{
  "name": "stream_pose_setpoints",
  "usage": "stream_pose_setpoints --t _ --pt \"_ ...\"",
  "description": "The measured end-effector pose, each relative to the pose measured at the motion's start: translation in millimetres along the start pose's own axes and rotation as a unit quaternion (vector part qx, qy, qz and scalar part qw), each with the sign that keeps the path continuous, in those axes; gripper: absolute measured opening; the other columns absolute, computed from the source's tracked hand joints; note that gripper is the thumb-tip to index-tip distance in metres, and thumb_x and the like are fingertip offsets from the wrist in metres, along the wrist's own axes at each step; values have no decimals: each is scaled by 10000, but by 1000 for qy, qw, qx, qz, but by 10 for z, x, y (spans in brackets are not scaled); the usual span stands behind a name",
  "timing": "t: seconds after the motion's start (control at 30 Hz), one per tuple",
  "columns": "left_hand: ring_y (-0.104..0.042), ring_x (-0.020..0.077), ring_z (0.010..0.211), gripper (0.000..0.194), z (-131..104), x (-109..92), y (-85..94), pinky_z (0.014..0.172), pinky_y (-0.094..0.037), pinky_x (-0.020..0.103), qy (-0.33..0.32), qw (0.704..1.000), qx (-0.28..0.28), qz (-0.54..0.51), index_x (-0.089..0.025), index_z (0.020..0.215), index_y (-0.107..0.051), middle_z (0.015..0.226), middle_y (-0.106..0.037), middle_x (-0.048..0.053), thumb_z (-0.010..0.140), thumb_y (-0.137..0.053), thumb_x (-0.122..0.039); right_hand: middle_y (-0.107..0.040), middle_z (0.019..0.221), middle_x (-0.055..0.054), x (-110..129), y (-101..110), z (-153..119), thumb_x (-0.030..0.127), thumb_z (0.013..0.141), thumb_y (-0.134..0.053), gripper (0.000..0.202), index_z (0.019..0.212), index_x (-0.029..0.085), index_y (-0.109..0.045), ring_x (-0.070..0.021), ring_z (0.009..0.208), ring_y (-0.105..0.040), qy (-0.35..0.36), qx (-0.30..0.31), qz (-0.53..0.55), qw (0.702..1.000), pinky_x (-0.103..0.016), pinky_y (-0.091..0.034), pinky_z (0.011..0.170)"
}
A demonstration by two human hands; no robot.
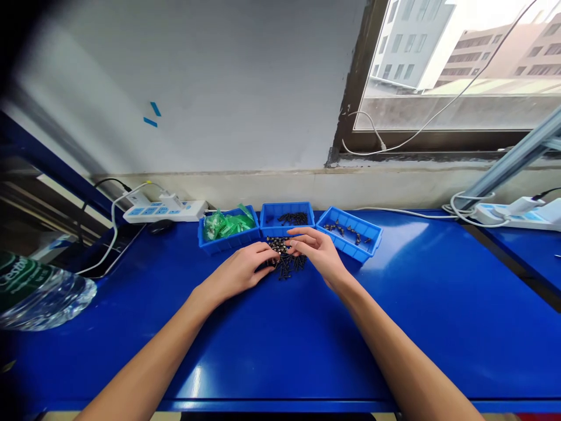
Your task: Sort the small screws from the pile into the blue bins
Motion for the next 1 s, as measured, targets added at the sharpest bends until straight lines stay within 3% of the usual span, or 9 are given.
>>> stream_pose_setpoints --t 0.3,0.53,0.67,0.77,0.9,1.0 --pt "-696 221 932 155 8 -7 -37 845 -574 333 7 1000 -16 17 -162 965 -718 985 -731 89 978 -569 -120 -790 885 -90 -44 17 21 395 732 -811 344 1002 185 -773 -205 773 -722 6 -1 -9 1000 -356 -558 759" --pt "-689 188 822 116 15 44 38 805 -552 310 35 988 -86 -125 -178 894 -698 900 -730 46 889 -634 -82 -789 854 -89 -14 19 20 410 731 -801 341 979 179 -766 -216 748 -730 18 -8 -44 999 -373 -573 738" --pt "-670 153 735 77 22 30 98 715 -524 263 68 951 -163 -252 -186 848 -628 804 -711 6 876 -663 -123 -788 854 -75 84 -22 -8 374 706 -825 302 935 184 -771 -220 775 -740 17 12 -80 997 -375 -583 776" --pt "-675 139 708 198 14 33 118 691 -523 251 105 906 -202 -356 -198 797 -523 794 -720 -1 854 -713 -199 -792 871 -75 134 -83 -43 383 704 -846 293 912 182 -795 -210 773 -741 0 53 -85 995 -369 -589 791" --pt "-713 155 721 370 11 53 106 716 -555 268 141 859 -193 -452 -207 768 -440 797 -749 20 808 -788 -327 -784 796 -72 138 -135 -76 421 699 -877 330 903 170 -810 -204 737 -737 -28 88 -47 995 -362 -590 760" --pt "-747 184 755 412 16 67 83 723 -573 285 161 842 -183 -481 -211 791 -435 834 -770 42 777 -816 -367 -770 736 -68 129 -144 -84 423 673 -907 324 843 169 -801 -199 701 -728 -36 87 -22 995 -341 -576 703"
Point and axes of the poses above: each hand's wrist, its own z-axis towards the middle knuckle, its own y-axis out of the back of the hand, x = y × z, the point moved 4 cm from there along z, towards the middle knuckle
